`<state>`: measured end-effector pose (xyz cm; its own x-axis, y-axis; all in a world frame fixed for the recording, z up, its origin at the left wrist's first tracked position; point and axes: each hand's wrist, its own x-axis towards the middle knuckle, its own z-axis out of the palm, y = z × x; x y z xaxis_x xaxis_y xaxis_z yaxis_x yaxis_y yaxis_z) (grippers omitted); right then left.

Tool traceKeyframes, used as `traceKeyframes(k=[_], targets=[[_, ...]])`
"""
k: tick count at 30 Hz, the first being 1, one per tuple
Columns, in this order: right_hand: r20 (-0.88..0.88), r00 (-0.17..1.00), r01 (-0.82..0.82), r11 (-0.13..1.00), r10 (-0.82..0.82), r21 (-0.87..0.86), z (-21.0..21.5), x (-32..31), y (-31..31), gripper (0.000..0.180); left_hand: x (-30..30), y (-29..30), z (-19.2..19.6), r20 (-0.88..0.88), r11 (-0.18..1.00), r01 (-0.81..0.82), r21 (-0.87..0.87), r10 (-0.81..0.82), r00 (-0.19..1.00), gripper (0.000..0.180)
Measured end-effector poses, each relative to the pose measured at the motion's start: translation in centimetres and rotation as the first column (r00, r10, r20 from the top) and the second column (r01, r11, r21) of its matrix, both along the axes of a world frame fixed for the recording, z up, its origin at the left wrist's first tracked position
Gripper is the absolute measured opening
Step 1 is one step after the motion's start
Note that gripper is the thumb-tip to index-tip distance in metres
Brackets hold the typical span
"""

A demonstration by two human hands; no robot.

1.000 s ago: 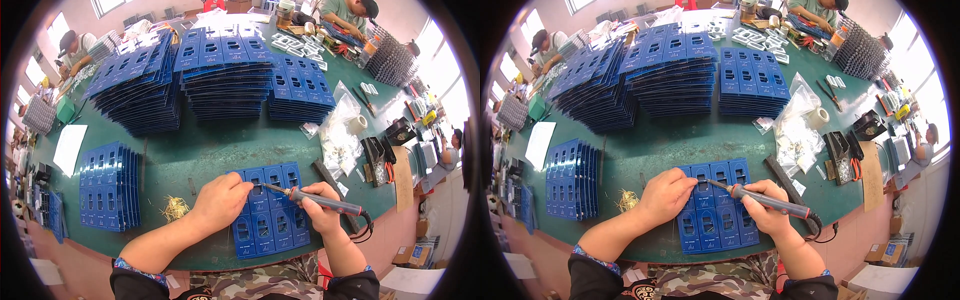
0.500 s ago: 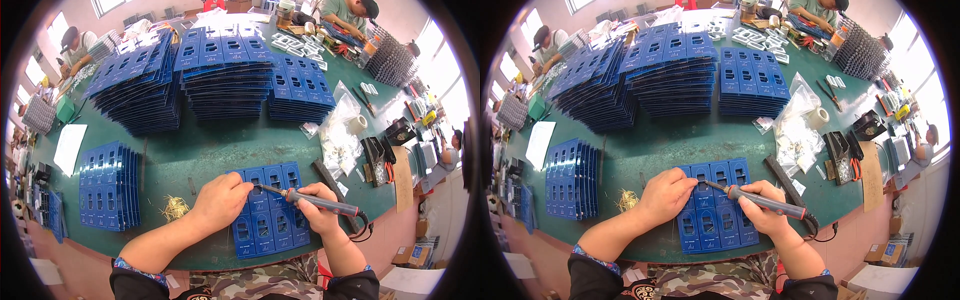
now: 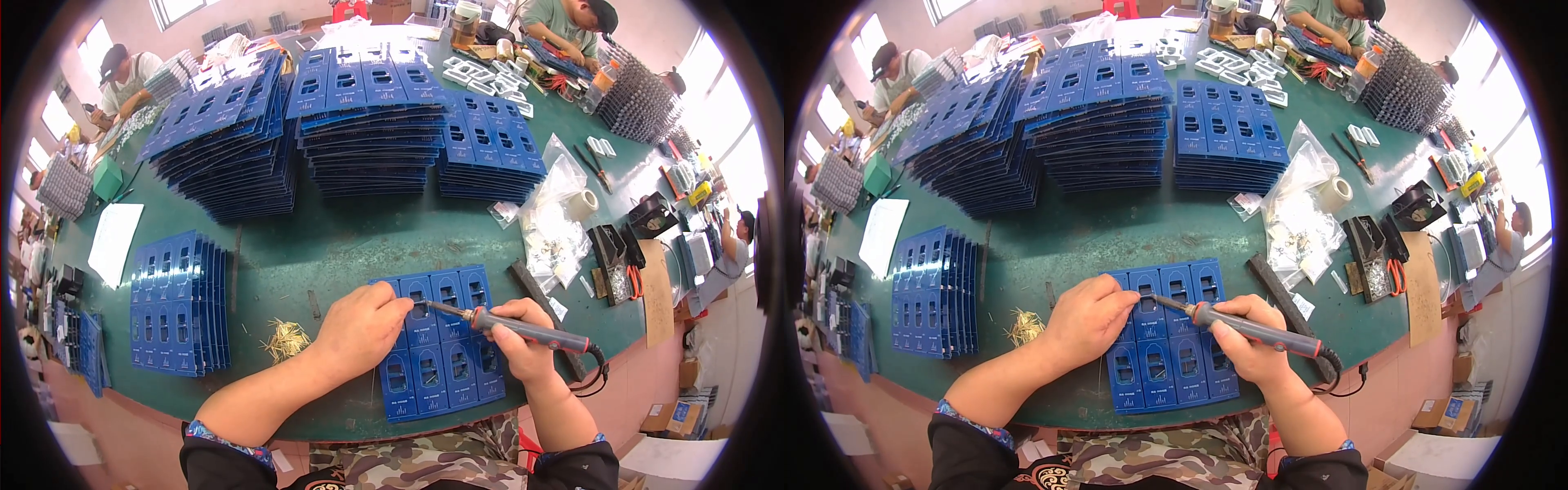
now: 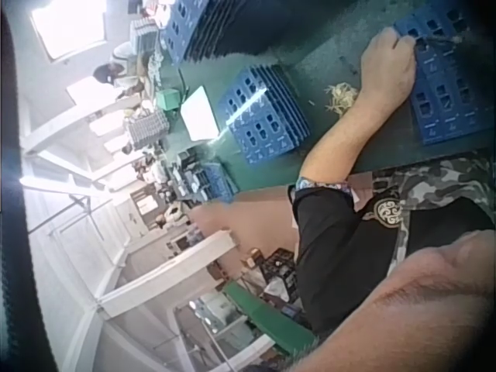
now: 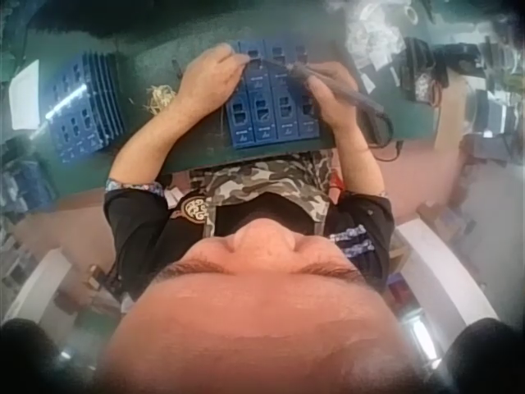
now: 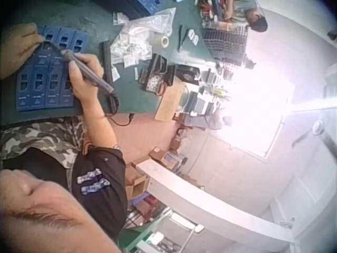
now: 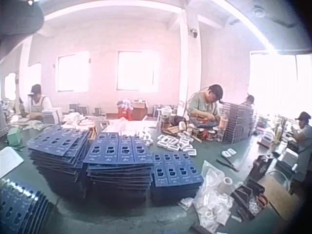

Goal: The person solders small electronic components onto a circuit board panel using a soldering iron and soldering wire.

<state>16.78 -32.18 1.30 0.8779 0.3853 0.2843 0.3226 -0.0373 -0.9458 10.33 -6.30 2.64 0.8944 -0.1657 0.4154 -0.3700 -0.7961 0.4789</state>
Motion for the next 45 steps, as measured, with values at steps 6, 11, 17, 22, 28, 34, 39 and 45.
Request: traceKeyframes(k=[6, 11, 17, 22, 28, 34, 39, 45], targets=[[-0.069, 0.998, -0.001, 1.000, 0.003, 0.025, 0.0, -0.4, -1.0, 0.018, -0.4, -0.3, 0.4, -0.009, 0.999, 0.034, 0.004, -0.034, 0.999, 0.016], [-0.078, 0.997, -0.020, 0.998, 0.025, 0.058, -0.4, -0.5, -0.9, 0.018, -0.5, -0.5, 0.3, -0.008, 0.998, 0.055, 0.021, -0.055, 0.998, 0.017], [-0.064, 0.997, -0.035, 0.999, 0.036, 0.016, -0.1, -0.5, -1.0, 0.018, -0.4, -0.5, 0.2, -0.009, 0.997, 0.068, 0.035, -0.068, 0.998, 0.018], [-0.074, 0.997, -0.025, 1.000, 0.024, -0.007, -0.2, -0.6, -1.0, 0.017, -0.4, -0.5, 0.3, -0.003, 0.996, 0.076, 0.046, -0.075, 0.997, 0.017], [-0.070, 0.997, -0.030, 0.999, 0.029, -0.016, -0.3, -0.5, -1.1, 0.017, -0.4, -0.5, 0.4, -0.022, 0.995, 0.081, 0.062, -0.080, 0.997, 0.018], [-0.091, 0.996, 0.005, 1.000, -0.004, 0.012, -0.2, -0.6, -1.2, 0.016, -0.5, -0.6, 0.3, -0.010, 0.996, 0.073, 0.056, -0.073, 0.997, 0.018], [-0.109, 0.994, -0.008, 0.998, 0.014, 0.055, -0.2, -0.8, -1.4, 0.016, -0.6, -0.6, 0.4, -0.008, 0.996, 0.078, 0.045, -0.077, 0.997, 0.019], [-0.070, 0.997, -0.032, 0.999, 0.033, 0.021, -0.5, -0.8, -1.3, 0.017, -0.6, -0.7, 0.3, -0.001, 0.995, 0.080, 0.054, -0.080, 0.997, 0.020]])
